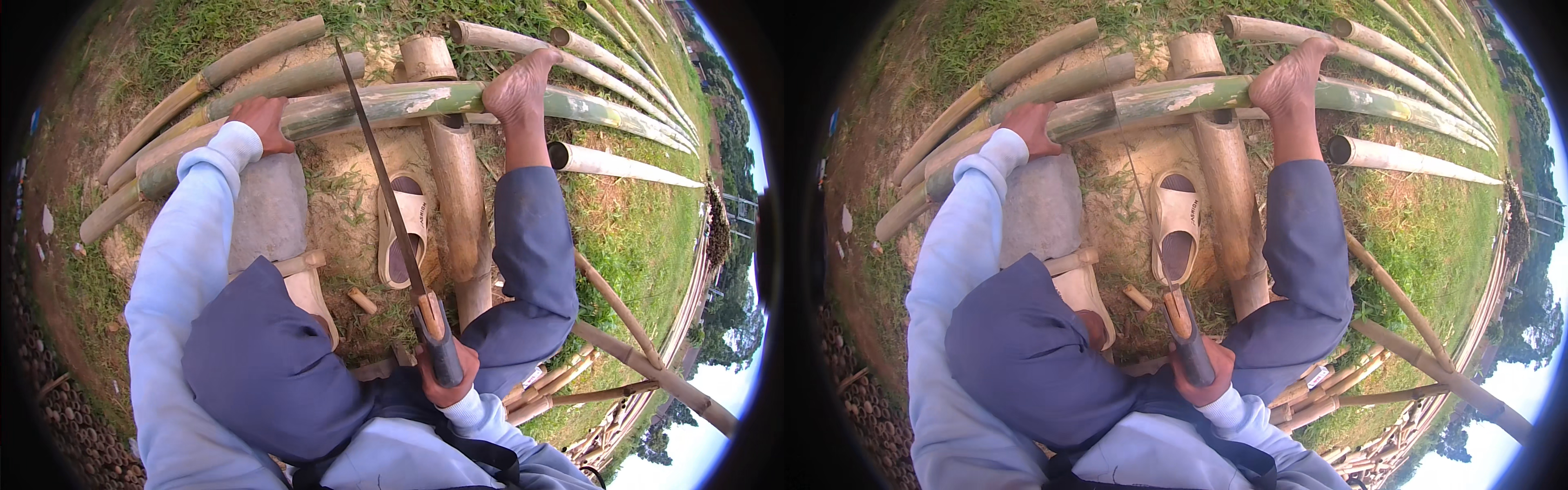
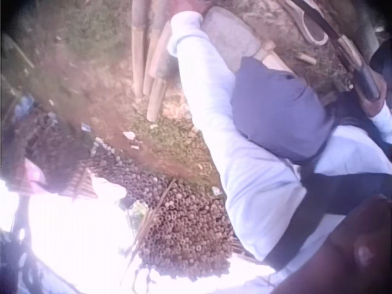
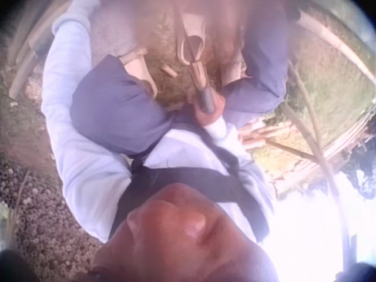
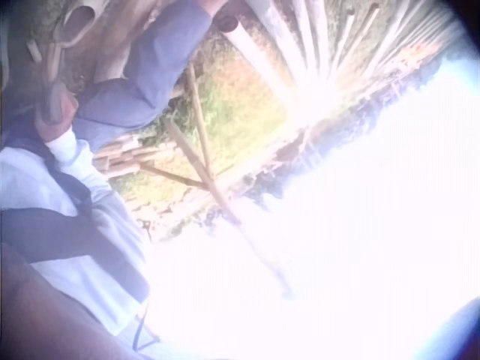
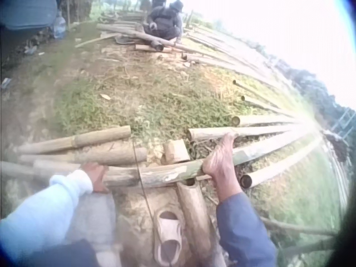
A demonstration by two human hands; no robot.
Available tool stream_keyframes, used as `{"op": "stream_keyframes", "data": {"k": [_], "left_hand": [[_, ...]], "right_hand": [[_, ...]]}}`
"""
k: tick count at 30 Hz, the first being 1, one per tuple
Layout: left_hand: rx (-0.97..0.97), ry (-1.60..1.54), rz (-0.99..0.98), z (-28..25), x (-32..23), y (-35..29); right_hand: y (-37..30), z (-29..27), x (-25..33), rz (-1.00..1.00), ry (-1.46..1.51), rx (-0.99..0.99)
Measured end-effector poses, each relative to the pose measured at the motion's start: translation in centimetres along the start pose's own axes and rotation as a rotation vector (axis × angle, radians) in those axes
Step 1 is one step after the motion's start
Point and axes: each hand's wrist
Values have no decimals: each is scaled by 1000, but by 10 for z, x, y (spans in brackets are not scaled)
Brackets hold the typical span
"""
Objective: The person sits on the ground and uses a hand saw to cut long bamboo poles into shorter sections. They hold the bamboo steady with one hand and saw with the other, occasionally adjusting the position of the pole.
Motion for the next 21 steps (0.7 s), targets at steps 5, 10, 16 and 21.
{"op": "stream_keyframes", "data": {"k": [5,10,16,21], "left_hand": [[37,-14,-1,-13,-14,6],[-13,-19,23,-1,3,6],[-17,-20,20,0,1,5],[-27,7,-2,0,-7,2]], "right_hand": [[113,43,-17,-32,92,18],[112,46,-14,-41,183,11],[4,0,-9,-1,-2,23],[89,24,-5,56,179,-15]]}}
Point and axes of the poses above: each hand's wrist, its own y-axis towards the middle knuckle, its own z-axis out of the palm, x = y × z, and after that the axes turned 7 degrees about y, right-handed
